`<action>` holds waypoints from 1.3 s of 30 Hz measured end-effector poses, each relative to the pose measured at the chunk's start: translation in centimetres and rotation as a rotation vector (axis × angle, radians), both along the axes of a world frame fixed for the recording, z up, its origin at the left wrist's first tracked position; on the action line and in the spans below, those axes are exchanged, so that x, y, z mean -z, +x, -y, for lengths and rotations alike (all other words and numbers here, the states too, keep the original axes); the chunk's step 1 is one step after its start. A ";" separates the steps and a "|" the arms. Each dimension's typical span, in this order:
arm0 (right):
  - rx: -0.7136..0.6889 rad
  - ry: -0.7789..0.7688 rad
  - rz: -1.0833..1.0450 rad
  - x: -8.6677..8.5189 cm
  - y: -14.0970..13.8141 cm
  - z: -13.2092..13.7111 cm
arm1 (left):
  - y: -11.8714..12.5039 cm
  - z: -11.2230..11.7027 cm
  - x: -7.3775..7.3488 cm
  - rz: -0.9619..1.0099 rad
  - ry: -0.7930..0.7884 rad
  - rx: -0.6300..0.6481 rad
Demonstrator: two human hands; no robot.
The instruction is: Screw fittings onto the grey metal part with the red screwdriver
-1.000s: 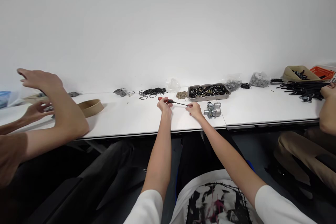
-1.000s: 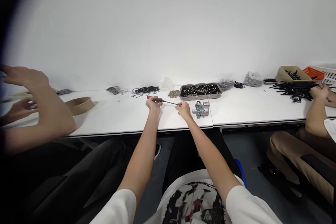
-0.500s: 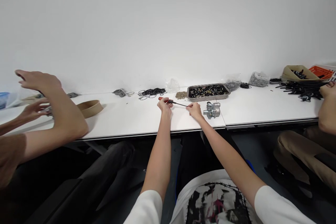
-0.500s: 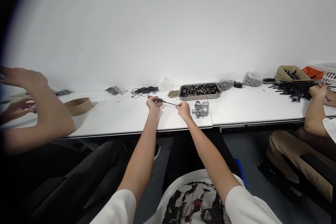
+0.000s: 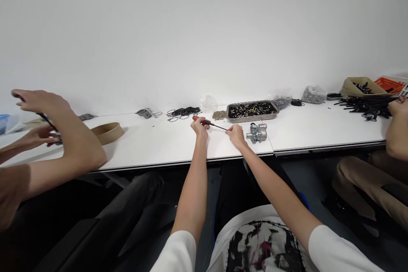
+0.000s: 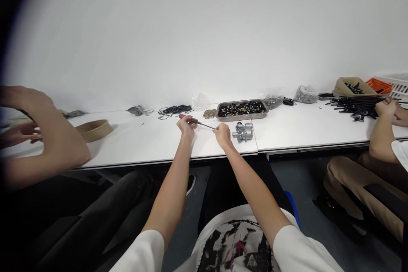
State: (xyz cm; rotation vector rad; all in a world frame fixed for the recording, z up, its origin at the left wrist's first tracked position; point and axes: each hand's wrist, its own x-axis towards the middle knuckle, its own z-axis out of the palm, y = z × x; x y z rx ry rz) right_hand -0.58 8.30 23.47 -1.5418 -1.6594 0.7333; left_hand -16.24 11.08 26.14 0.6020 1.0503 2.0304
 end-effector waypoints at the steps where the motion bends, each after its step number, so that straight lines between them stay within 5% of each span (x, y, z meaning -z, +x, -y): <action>1: 0.006 0.006 0.018 -0.1 0.0 0.1 | 0.1 0.1 -0.1 -0.016 0.011 0.001; 11: -0.004 0.014 0.117 -0.4 0.0 1.1 | 1.1 1.4 -2.1 -0.198 0.097 0.029; 20: -0.041 0.018 0.074 -0.5 0.5 1.1 | 1.3 3.2 -5.0 -0.620 0.223 0.345; 29: -0.187 -0.017 -0.058 -1.4 0.8 2.1 | 1.5 5.2 -7.3 -0.604 0.196 0.439; 33: -0.214 0.117 -0.084 -3.0 3.5 5.2 | 1.2 5.8 -7.9 -0.607 0.221 0.412; 39: -0.319 0.434 -0.096 -5.5 12.5 8.6 | 1.1 6.0 -8.5 -0.637 0.288 0.389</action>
